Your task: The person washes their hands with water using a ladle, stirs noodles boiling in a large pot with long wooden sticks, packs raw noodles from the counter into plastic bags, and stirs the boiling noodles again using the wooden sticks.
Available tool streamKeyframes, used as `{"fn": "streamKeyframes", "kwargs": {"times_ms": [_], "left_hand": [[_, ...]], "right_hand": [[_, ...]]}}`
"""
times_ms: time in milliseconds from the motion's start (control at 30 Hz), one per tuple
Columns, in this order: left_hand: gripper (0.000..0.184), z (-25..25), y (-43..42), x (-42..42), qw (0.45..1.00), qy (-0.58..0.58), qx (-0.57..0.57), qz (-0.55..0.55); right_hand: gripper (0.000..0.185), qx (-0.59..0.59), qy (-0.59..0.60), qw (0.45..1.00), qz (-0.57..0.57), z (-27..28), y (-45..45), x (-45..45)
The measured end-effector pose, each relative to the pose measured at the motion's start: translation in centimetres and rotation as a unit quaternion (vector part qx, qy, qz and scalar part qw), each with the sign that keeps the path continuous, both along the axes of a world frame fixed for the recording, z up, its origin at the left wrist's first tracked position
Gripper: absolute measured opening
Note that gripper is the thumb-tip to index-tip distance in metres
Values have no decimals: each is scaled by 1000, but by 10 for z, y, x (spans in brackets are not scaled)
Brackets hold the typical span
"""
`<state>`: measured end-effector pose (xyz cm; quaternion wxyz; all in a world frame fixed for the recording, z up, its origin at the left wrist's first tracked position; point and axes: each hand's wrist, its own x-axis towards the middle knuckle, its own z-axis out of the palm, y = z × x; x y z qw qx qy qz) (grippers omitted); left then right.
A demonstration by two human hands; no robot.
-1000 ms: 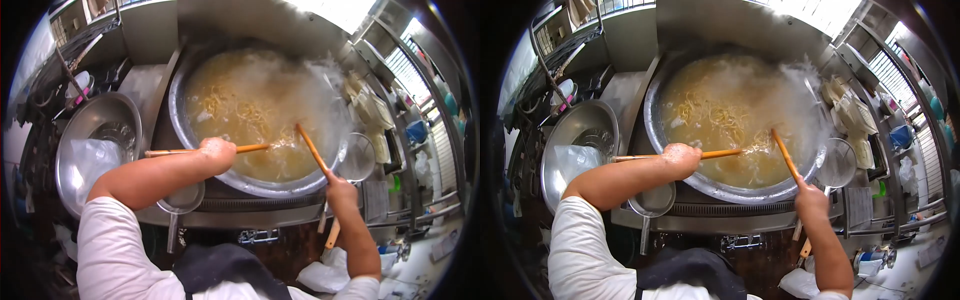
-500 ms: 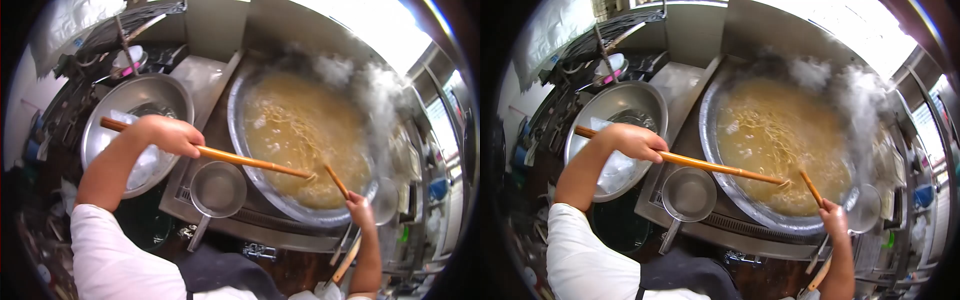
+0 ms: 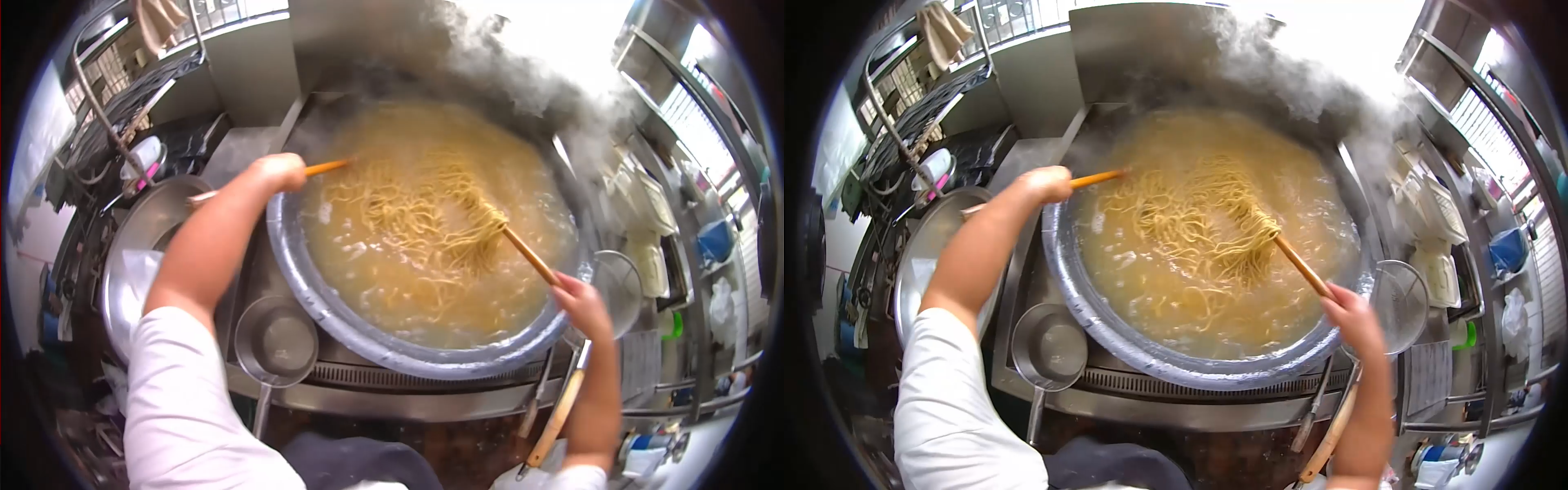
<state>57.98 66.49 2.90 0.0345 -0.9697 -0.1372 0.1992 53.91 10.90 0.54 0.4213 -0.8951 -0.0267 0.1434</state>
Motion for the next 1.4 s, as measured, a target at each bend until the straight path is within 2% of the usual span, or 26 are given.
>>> {"fn": "streamKeyframes", "kwargs": {"times_ms": [33,100,167,200,267,333,400,467,500,533,567,600,633,700,833,900,967,1000,1033,1067,1133,1167,1233,1333,1400], "left_hand": [[27,-17,-18,23,999,-20,-10,-26],[29,-40,-62,65,997,-45,-60,0],[31,-43,-111,90,995,-55,-80,-30],[32,-49,-128,103,989,-74,-131,0],[31,-45,-160,109,990,-58,-112,-63],[29,-41,-187,111,987,-45,-71,-134],[27,-41,-217,96,979,-53,42,-190],[28,-33,-231,70,974,-21,66,-217],[29,-32,-235,57,975,-14,48,-218],[30,-32,-238,44,975,-6,31,-221],[29,-39,-241,36,973,16,40,-227],[29,-41,-242,28,974,17,24,-225],[29,-43,-241,18,975,17,6,-223],[28,-43,-238,-2,973,16,-17,-228],[27,-39,-210,-45,974,26,-49,-217],[27,-38,-187,-69,970,17,-70,-232],[26,-31,-164,-94,968,10,-91,-232],[25,-28,-154,-108,968,9,-103,-230],[25,-26,-145,-120,964,18,-106,-241],[24,-24,-136,-130,961,25,-108,-252],[23,-19,-123,-146,955,35,-114,-271],[23,-16,-118,-155,953,39,-119,-277],[23,-12,-109,-168,948,44,-118,-291],[23,0,-103,-185,955,77,-112,-264],[24,-2,-91,-196,958,97,-137,-232]], "right_hand": [[39,-44,-38,998,23,25,-48,-17],[38,-83,-6,993,-86,115,-95,-78],[38,-144,23,981,-129,180,-148,-132],[37,-124,20,980,-157,196,-174,-154],[39,-127,-9,960,-250,214,-198,-184],[32,-148,-62,962,-219,207,-182,-171],[30,-202,-6,967,-154,203,-147,-130],[29,-333,-1,942,-49,184,-84,-81],[32,-371,-142,918,6,139,-80,-56],[30,-367,-141,919,12,111,-35,-30],[29,-445,-133,885,-14,76,0,-5],[26,-415,-100,904,-33,60,36,13],[24,-373,-141,916,-38,26,46,28],[28,-424,-127,897,-4,-23,61,43],[34,-466,-81,881,28,-7,71,-13],[35,-483,-68,873,14,22,51,-58],[38,-466,-50,883,-29,85,40,-108],[40,-411,-74,906,-68,114,26,-130],[43,-340,-139,930,-34,135,-5,-147],[47,-283,-75,954,-65,185,6,-166],[47,-325,-32,941,-95,249,16,-197],[47,-335,-11,938,-88,261,17,-205],[47,-350,29,934,-66,271,14,-210],[47,-369,122,921,15,241,-2,-168],[46,-258,253,932,-31,189,-32,-117]]}}
